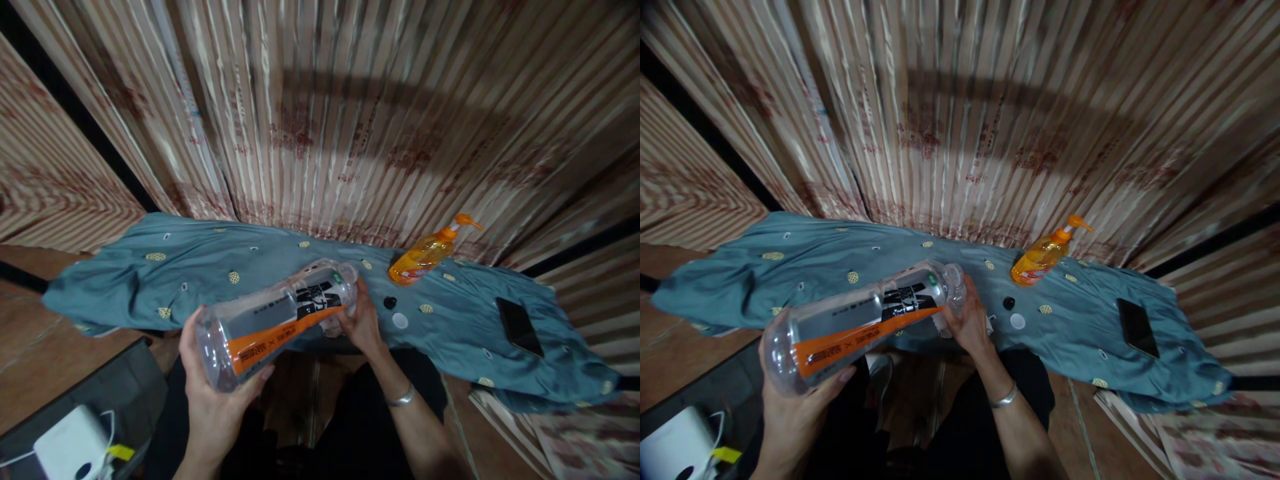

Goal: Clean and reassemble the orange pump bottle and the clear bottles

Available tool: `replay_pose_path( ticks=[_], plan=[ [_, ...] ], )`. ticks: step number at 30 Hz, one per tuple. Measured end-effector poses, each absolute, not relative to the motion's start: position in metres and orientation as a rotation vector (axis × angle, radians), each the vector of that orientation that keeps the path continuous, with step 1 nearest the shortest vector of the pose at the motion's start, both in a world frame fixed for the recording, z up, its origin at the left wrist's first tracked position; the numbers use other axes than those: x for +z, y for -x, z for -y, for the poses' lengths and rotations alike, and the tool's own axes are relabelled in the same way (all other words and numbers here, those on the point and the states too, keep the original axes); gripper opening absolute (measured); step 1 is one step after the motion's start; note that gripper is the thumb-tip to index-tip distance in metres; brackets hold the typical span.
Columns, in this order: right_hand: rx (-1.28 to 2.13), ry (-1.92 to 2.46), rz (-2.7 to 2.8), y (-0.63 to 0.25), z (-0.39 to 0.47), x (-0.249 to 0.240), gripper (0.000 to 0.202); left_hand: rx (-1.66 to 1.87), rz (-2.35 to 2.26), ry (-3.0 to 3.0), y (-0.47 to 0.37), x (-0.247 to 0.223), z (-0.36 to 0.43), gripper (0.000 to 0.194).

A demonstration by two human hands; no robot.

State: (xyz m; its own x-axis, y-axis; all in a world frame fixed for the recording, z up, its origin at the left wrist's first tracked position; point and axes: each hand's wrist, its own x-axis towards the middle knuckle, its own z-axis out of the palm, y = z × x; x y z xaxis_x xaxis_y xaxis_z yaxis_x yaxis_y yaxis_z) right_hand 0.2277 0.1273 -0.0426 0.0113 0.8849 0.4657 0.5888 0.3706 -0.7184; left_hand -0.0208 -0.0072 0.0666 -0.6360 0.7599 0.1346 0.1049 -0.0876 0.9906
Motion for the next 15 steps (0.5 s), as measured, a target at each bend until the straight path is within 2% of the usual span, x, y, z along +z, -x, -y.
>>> replay_pose_path(
  ticks=[15],
  plan=[
    [0.366,1.356,1.699,-0.2288,-0.1271,-0.0408,0.087,1.766,-1.72,-1.001,0.0247,0.0615,0.0076,0.125]
  ],
)
